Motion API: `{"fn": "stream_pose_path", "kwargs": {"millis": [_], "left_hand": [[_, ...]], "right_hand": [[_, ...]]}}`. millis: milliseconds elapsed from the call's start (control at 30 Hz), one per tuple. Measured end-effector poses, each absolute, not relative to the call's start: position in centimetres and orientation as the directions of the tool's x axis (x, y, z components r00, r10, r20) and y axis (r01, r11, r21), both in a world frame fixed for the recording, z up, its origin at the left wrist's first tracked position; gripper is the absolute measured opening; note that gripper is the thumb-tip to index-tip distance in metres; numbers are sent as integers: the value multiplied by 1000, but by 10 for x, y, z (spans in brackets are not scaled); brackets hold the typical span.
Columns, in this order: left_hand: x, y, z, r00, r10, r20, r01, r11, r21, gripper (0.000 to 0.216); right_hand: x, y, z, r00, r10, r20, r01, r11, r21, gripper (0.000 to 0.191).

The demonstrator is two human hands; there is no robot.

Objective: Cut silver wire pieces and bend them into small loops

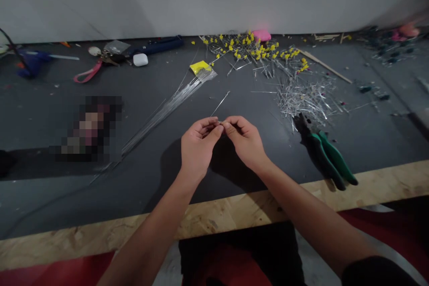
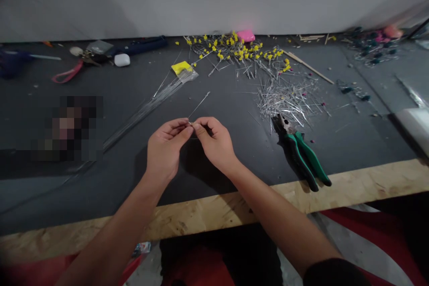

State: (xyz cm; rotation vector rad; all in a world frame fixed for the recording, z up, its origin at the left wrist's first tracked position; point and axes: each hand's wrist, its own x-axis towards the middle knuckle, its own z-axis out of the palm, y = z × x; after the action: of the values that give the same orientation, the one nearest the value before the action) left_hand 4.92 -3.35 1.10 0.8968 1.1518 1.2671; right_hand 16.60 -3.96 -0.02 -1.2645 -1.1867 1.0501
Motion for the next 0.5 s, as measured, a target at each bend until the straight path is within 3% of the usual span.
{"fn": "stream_pose_path", "kwargs": {"millis": [200,333,500], "left_hand": [[45,-39,5,-104,983,152,180,-131,975,19],[41,-39,7,-16,908,418,475,-361,802,13],[38,-38,11,140,800,583,604,-536,590,17]], "right_hand": [[164,-40,0,109,994,-6,-33,-3,-999,10],[164,-41,-2,85,995,-48,-145,-36,-989,11],[163,-41,-3,42,988,-149,-296,-130,-946,11]]}}
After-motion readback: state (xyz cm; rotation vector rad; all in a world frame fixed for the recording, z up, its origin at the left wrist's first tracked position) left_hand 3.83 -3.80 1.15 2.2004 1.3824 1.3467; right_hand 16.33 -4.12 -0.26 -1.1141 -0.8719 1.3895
